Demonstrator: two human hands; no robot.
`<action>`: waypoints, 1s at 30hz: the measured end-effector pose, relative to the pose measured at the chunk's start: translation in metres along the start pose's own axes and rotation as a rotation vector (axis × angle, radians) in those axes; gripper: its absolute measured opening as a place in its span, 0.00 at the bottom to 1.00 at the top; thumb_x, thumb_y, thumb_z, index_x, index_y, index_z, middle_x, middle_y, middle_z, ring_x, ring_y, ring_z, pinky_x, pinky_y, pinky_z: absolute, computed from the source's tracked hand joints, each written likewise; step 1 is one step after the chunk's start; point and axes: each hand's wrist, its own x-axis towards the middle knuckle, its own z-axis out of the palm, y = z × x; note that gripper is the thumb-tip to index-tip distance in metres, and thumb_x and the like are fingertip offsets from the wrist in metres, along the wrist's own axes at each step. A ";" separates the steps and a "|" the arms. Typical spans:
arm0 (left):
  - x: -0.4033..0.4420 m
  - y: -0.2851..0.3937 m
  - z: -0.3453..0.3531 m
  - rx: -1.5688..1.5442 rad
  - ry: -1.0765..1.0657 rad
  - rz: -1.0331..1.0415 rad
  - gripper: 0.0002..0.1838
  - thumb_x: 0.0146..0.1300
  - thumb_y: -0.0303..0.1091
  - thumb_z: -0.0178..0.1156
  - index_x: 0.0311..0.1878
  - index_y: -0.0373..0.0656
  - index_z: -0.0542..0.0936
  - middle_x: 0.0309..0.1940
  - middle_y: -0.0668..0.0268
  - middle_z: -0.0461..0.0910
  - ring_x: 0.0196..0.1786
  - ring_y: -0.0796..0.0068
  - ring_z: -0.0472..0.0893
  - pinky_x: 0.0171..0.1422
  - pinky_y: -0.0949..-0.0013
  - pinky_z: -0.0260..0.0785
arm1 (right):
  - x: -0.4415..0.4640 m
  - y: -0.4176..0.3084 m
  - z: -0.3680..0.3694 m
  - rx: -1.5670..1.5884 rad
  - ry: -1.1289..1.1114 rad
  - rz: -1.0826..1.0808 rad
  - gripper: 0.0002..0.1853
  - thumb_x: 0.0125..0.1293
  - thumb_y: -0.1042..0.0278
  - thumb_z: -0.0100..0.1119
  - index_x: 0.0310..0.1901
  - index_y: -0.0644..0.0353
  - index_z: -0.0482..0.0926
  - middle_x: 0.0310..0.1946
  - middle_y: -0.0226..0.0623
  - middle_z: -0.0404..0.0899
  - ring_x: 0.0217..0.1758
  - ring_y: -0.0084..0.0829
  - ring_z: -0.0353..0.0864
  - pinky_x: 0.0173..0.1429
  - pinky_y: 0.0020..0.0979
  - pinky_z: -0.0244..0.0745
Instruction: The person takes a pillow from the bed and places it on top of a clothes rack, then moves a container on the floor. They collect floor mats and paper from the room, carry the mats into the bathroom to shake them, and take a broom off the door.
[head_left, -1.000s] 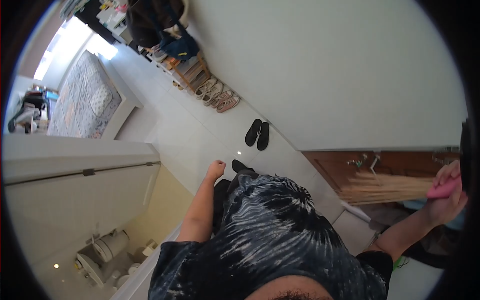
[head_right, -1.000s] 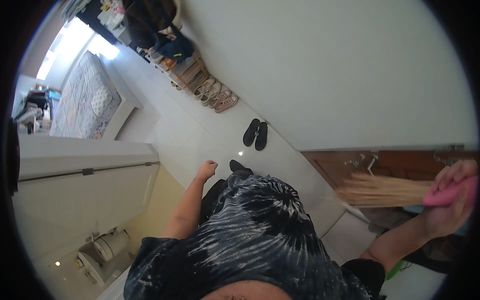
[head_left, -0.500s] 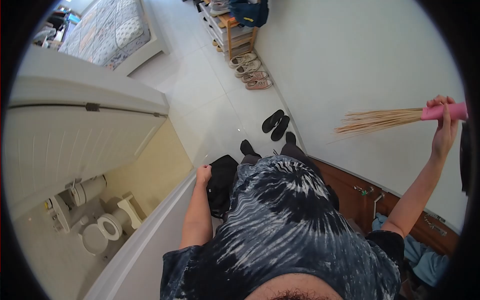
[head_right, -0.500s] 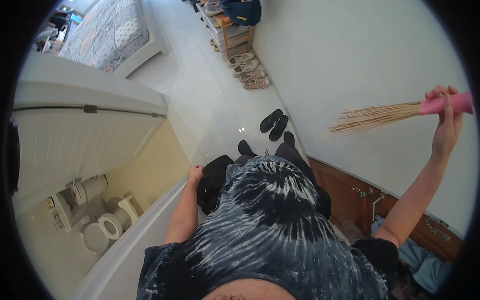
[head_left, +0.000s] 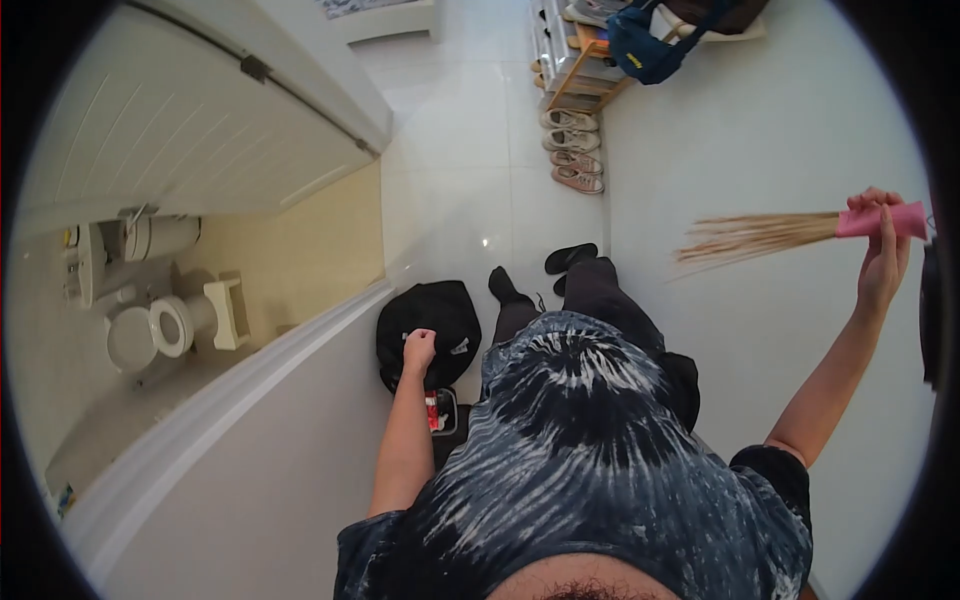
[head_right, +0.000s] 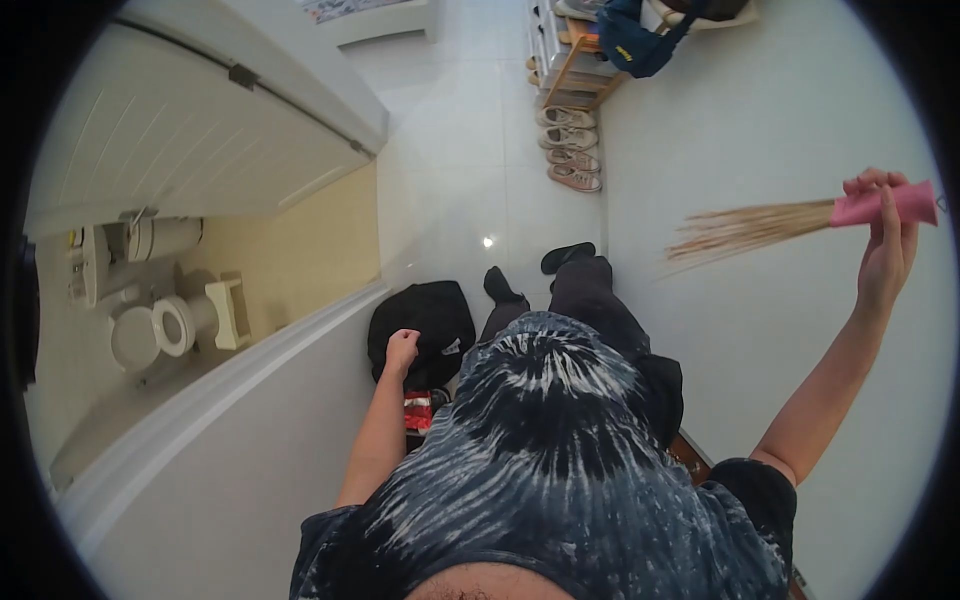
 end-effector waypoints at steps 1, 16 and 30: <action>-0.004 -0.011 0.002 -0.016 0.011 -0.006 0.13 0.60 0.37 0.58 0.39 0.37 0.82 0.26 0.61 0.82 0.26 0.72 0.80 0.32 0.67 0.70 | 0.011 0.002 0.016 0.006 -0.023 0.009 0.13 0.73 0.68 0.46 0.53 0.66 0.67 0.42 0.41 0.77 0.47 0.34 0.80 0.58 0.37 0.74; -0.068 -0.102 0.036 -0.244 0.026 -0.226 0.12 0.60 0.37 0.59 0.36 0.36 0.81 0.21 0.65 0.78 0.22 0.74 0.77 0.28 0.68 0.68 | 0.049 -0.011 0.098 0.247 -0.266 -0.186 0.12 0.72 0.69 0.45 0.52 0.65 0.69 0.41 0.43 0.77 0.45 0.35 0.80 0.56 0.37 0.72; -0.054 0.093 0.025 -0.192 0.089 0.161 0.13 0.65 0.39 0.57 0.42 0.37 0.81 0.21 0.66 0.78 0.21 0.79 0.75 0.26 0.71 0.65 | 0.054 -0.065 0.222 0.374 -0.617 -0.315 0.11 0.67 0.72 0.52 0.49 0.64 0.69 0.40 0.45 0.77 0.43 0.35 0.80 0.54 0.36 0.73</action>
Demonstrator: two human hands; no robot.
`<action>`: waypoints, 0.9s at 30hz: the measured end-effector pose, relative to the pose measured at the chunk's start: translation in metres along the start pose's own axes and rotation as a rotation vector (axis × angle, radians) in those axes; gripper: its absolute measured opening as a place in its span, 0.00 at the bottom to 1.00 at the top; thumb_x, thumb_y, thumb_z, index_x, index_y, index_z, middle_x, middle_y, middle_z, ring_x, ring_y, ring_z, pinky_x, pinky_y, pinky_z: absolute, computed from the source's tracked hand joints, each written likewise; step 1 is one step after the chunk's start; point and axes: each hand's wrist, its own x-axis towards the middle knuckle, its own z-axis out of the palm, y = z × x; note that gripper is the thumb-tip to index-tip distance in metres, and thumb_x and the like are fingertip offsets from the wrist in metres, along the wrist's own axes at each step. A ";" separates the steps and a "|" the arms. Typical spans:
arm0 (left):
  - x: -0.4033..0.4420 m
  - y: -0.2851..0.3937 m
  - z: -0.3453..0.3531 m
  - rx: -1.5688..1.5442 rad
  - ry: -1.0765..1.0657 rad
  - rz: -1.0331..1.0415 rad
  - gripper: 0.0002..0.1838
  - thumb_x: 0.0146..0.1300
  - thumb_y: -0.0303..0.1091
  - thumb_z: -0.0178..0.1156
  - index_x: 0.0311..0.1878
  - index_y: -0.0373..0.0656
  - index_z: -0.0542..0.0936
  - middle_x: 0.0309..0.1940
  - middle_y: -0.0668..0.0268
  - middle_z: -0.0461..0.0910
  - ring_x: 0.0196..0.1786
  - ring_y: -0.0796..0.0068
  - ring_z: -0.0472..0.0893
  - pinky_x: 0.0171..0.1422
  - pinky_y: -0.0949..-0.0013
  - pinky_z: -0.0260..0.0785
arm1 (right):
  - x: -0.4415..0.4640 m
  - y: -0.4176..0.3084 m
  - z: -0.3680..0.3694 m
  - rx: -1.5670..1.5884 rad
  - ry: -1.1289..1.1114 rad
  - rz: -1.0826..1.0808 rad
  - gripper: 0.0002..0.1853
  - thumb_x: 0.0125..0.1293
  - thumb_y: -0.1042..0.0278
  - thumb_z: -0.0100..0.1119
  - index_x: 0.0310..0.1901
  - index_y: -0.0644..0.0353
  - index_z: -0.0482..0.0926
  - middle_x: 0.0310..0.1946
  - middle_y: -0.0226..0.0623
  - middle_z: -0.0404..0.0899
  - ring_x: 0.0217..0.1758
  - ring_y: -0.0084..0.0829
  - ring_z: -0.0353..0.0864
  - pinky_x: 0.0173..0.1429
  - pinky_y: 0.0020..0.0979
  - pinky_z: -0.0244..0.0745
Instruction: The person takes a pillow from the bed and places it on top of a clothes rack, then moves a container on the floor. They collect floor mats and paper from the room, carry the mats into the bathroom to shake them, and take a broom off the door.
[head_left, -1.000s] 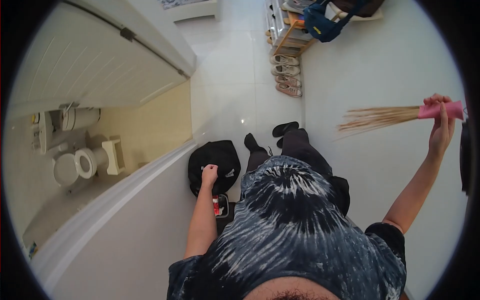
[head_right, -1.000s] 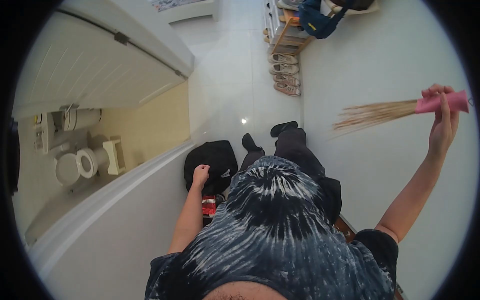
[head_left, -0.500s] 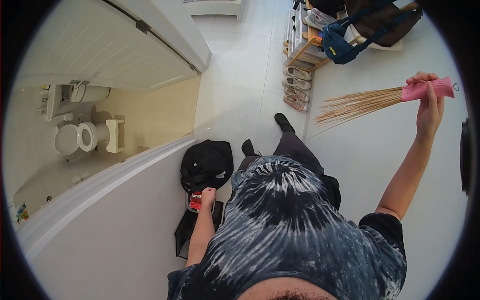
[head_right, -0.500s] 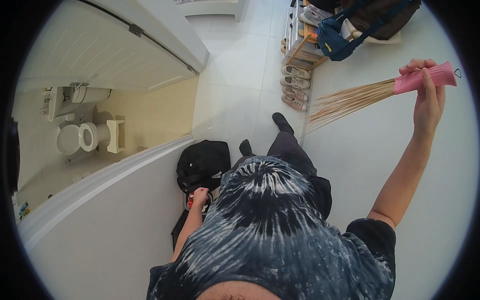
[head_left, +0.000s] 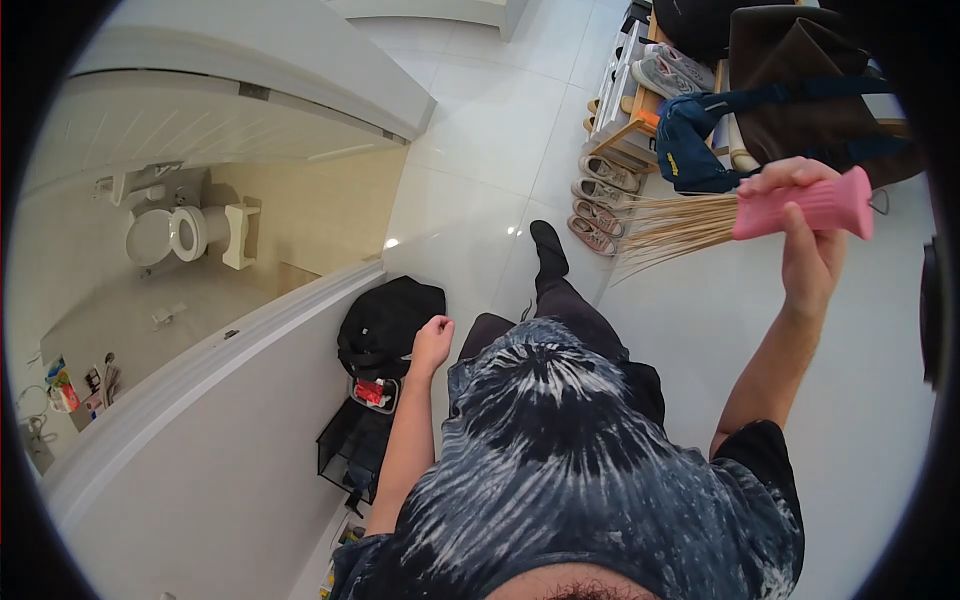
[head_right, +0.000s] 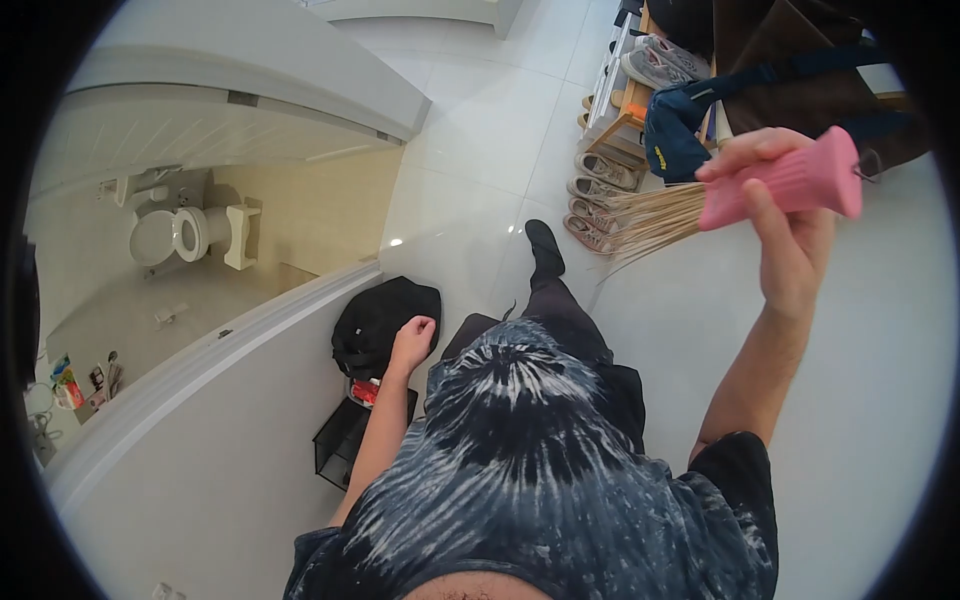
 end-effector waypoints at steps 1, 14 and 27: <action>-0.003 0.019 -0.002 0.118 0.019 0.120 0.12 0.66 0.38 0.57 0.42 0.37 0.81 0.19 0.69 0.76 0.19 0.81 0.72 0.24 0.74 0.62 | 0.007 0.005 0.001 0.019 -0.019 0.011 0.12 0.66 0.72 0.53 0.49 0.64 0.69 0.40 0.44 0.78 0.43 0.35 0.80 0.53 0.36 0.73; -0.028 -0.024 -0.011 0.075 -0.037 -0.288 0.17 0.63 0.42 0.56 0.45 0.38 0.81 0.32 0.56 0.84 0.33 0.65 0.83 0.40 0.65 0.73 | 0.025 0.020 0.002 0.119 0.025 0.073 0.13 0.64 0.70 0.54 0.48 0.64 0.70 0.37 0.43 0.78 0.40 0.33 0.79 0.51 0.36 0.74; -0.002 -0.020 -0.005 0.097 -0.008 -0.143 0.15 0.64 0.40 0.57 0.43 0.37 0.81 0.28 0.61 0.81 0.28 0.71 0.79 0.34 0.68 0.69 | 0.010 0.034 0.007 0.191 0.018 0.127 0.12 0.64 0.72 0.53 0.48 0.63 0.69 0.37 0.43 0.77 0.41 0.33 0.78 0.50 0.35 0.73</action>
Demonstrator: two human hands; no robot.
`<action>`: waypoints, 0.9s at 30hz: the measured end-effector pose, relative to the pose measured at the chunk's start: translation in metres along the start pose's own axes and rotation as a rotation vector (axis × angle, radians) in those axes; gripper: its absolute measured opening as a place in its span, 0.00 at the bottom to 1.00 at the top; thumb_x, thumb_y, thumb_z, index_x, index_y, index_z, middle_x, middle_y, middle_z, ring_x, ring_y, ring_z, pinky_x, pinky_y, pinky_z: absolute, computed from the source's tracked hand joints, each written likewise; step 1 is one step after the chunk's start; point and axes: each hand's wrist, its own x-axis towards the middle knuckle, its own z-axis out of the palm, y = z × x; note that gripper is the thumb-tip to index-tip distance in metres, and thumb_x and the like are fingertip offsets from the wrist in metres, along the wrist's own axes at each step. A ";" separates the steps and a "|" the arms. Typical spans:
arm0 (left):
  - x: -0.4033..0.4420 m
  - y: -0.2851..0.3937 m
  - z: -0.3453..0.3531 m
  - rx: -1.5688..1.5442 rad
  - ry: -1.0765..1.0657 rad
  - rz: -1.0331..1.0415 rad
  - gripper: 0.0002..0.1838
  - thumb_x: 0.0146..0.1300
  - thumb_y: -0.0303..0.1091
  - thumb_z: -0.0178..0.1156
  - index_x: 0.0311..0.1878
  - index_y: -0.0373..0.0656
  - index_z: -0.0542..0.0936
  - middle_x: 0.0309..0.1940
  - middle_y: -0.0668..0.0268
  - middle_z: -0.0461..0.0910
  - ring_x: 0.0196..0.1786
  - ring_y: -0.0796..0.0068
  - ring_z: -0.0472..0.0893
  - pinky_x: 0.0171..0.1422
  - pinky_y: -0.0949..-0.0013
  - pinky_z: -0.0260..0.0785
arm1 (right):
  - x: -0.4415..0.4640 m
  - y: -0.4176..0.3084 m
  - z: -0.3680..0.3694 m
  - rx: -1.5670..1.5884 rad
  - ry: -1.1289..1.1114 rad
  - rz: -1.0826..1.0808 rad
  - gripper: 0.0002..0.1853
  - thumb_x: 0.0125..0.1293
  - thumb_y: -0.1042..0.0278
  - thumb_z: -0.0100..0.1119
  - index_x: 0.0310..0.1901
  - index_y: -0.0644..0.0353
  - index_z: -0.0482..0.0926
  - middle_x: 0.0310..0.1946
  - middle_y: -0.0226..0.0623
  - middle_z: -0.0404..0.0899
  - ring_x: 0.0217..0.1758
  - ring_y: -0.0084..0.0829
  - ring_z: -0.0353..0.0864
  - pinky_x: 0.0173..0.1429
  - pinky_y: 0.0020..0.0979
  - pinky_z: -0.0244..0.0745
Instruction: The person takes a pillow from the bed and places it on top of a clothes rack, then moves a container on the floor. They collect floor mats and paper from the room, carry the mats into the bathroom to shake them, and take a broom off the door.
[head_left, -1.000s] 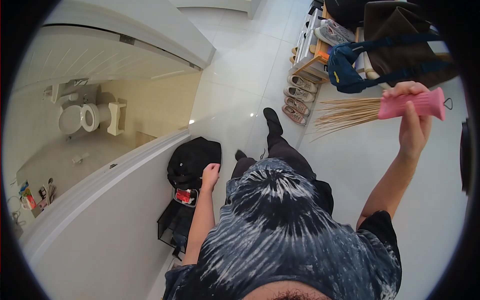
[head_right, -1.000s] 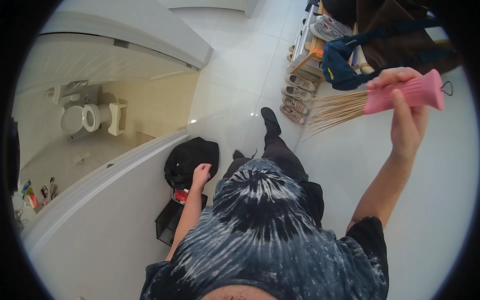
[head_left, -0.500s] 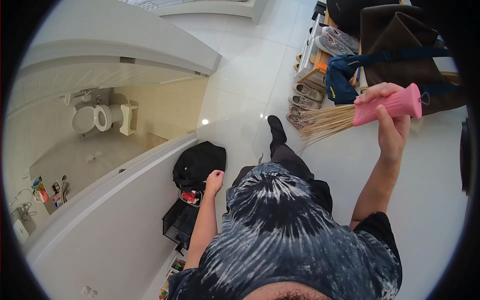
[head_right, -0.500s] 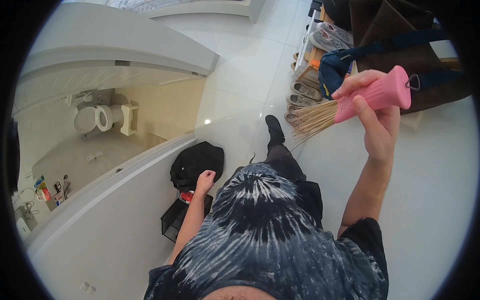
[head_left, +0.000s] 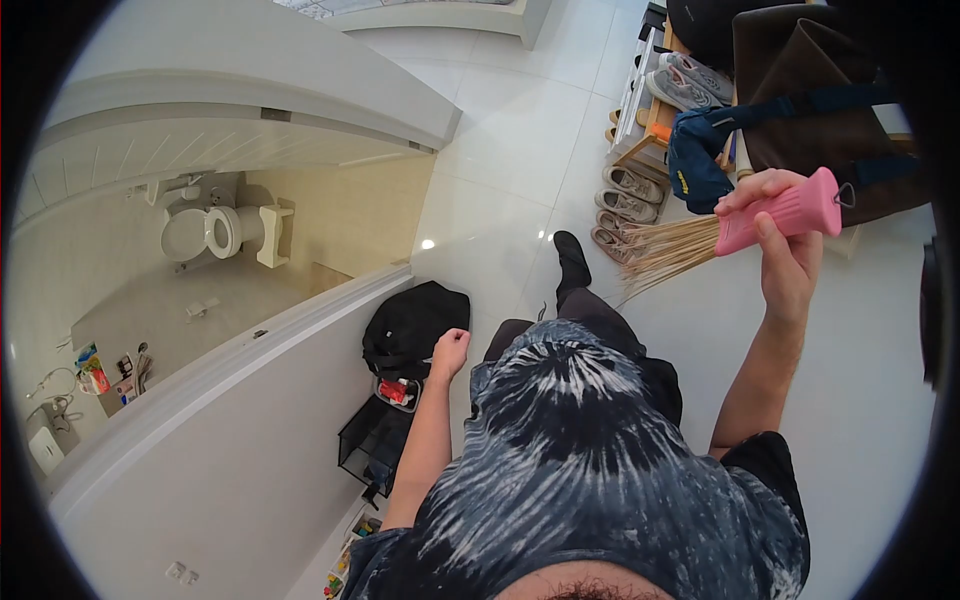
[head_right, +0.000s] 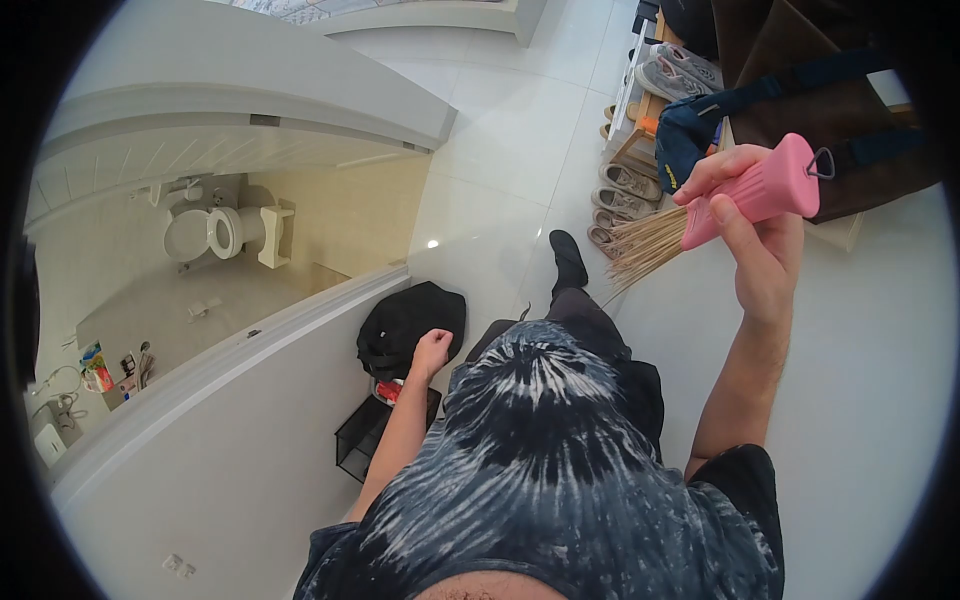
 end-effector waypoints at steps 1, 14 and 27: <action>0.013 0.001 0.003 -0.031 0.019 0.028 0.13 0.65 0.38 0.57 0.42 0.36 0.81 0.22 0.67 0.78 0.21 0.80 0.75 0.26 0.72 0.66 | 0.000 0.008 0.000 -0.012 0.013 0.011 0.12 0.64 0.72 0.53 0.48 0.63 0.69 0.37 0.43 0.77 0.41 0.33 0.78 0.50 0.35 0.73; 0.014 0.004 0.011 -0.033 0.019 -0.056 0.16 0.62 0.43 0.56 0.41 0.39 0.82 0.34 0.54 0.84 0.38 0.61 0.84 0.44 0.62 0.73 | 0.012 0.009 -0.005 -0.020 -0.019 0.046 0.12 0.65 0.70 0.54 0.47 0.63 0.70 0.38 0.40 0.76 0.41 0.30 0.77 0.49 0.32 0.72; -0.068 -0.082 0.094 -0.126 0.127 -0.175 0.16 0.63 0.43 0.57 0.43 0.39 0.81 0.20 0.64 0.78 0.21 0.75 0.77 0.29 0.69 0.68 | 0.036 0.036 0.004 -0.010 -0.221 0.082 0.11 0.67 0.71 0.53 0.49 0.63 0.68 0.39 0.42 0.76 0.44 0.32 0.78 0.52 0.35 0.73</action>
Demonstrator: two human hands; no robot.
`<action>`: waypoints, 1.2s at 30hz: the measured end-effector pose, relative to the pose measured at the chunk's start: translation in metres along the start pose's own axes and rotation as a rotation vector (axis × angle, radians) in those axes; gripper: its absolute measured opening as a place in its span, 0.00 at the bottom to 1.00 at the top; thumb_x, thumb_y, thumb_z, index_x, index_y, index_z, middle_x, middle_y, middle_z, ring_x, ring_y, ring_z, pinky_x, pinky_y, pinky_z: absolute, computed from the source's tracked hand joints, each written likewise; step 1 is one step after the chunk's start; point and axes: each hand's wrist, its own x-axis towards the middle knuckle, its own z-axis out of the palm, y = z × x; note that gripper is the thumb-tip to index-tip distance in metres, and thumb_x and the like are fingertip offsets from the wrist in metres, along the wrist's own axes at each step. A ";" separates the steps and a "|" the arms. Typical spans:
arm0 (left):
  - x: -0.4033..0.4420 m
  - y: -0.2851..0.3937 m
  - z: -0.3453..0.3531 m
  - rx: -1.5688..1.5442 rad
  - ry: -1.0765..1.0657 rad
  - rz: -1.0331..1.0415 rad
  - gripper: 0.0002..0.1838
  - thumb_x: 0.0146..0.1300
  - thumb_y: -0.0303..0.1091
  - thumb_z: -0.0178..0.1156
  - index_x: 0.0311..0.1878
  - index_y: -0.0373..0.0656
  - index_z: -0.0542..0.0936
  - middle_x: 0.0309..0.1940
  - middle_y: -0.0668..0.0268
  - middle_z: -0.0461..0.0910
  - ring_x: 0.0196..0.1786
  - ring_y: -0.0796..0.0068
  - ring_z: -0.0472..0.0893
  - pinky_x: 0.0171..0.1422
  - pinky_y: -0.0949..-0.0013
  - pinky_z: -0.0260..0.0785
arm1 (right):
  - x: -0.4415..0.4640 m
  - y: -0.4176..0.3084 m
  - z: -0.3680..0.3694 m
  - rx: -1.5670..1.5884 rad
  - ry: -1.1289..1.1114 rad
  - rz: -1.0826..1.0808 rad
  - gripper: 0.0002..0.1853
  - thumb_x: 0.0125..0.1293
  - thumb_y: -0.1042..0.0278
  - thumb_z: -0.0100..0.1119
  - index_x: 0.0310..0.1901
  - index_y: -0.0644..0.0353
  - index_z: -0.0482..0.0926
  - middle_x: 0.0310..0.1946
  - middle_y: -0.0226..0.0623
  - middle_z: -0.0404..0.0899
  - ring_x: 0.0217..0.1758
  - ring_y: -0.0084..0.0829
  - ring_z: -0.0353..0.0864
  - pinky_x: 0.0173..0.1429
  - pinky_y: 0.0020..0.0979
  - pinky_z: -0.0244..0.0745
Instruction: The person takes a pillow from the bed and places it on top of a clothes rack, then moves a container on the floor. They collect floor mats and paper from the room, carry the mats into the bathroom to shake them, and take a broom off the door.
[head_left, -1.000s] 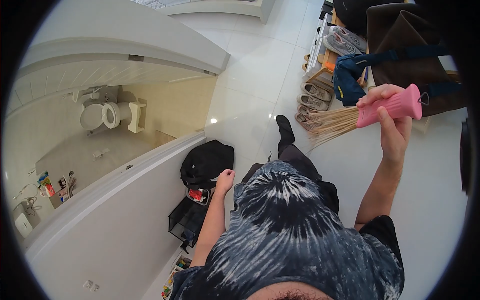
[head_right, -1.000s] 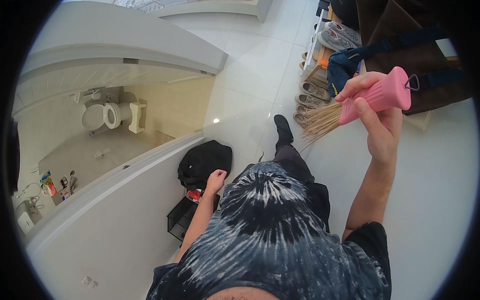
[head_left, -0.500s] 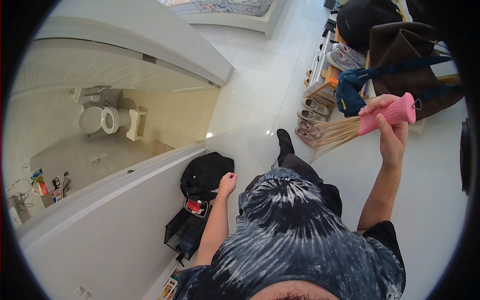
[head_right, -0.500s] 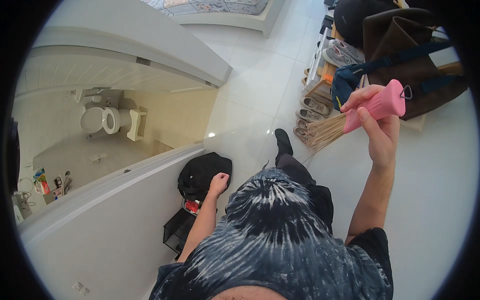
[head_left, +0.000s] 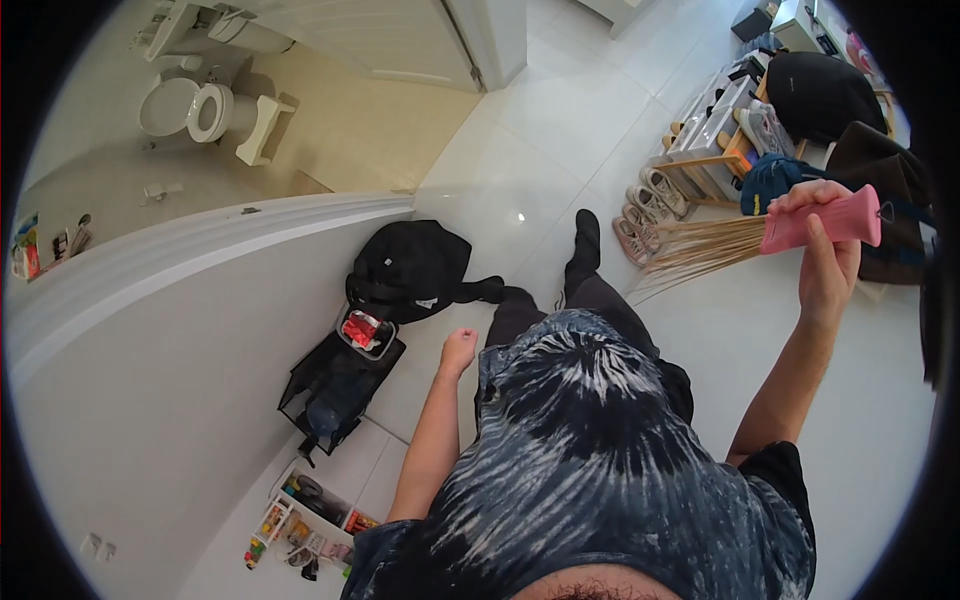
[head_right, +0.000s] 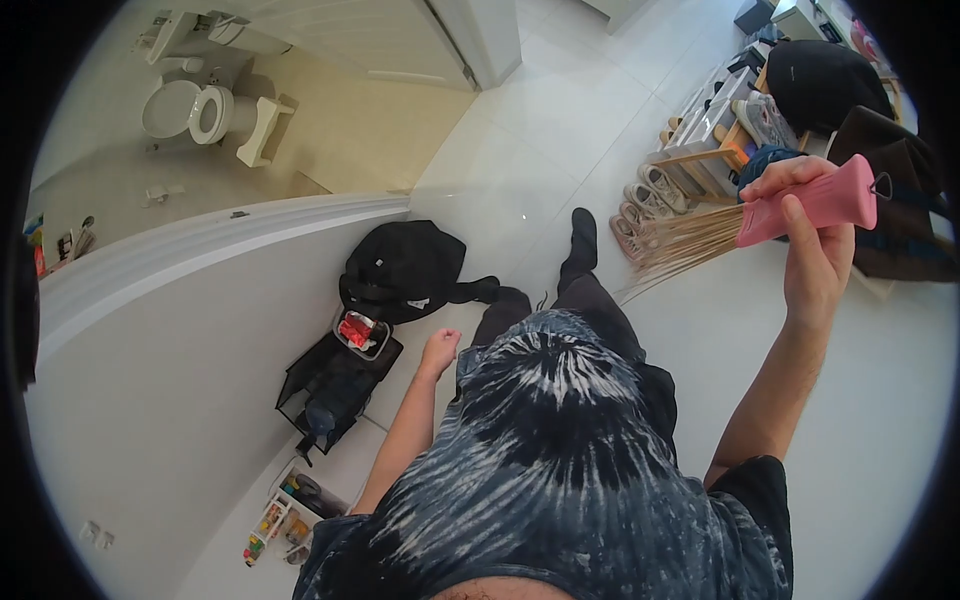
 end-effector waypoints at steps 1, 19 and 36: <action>-0.007 -0.005 0.002 0.019 -0.055 -0.058 0.16 0.63 0.44 0.58 0.43 0.39 0.81 0.20 0.64 0.79 0.22 0.75 0.77 0.30 0.68 0.68 | -0.003 0.004 -0.003 0.012 0.012 -0.007 0.11 0.67 0.71 0.53 0.49 0.63 0.68 0.39 0.42 0.76 0.44 0.33 0.78 0.52 0.35 0.72; -0.027 -0.056 -0.032 -0.123 0.082 -0.324 0.15 0.60 0.41 0.58 0.40 0.38 0.82 0.35 0.53 0.84 0.41 0.60 0.82 0.47 0.62 0.72 | 0.014 -0.010 -0.011 -0.039 -0.037 -0.068 0.12 0.69 0.73 0.50 0.52 0.63 0.66 0.42 0.46 0.74 0.49 0.38 0.76 0.60 0.43 0.68; -0.030 0.072 -0.075 -0.187 0.114 -0.174 0.12 0.65 0.39 0.58 0.40 0.39 0.80 0.17 0.71 0.72 0.19 0.83 0.70 0.25 0.74 0.60 | 0.063 0.019 -0.016 0.096 0.093 -0.151 0.10 0.67 0.74 0.53 0.48 0.66 0.70 0.40 0.44 0.79 0.46 0.34 0.80 0.54 0.33 0.72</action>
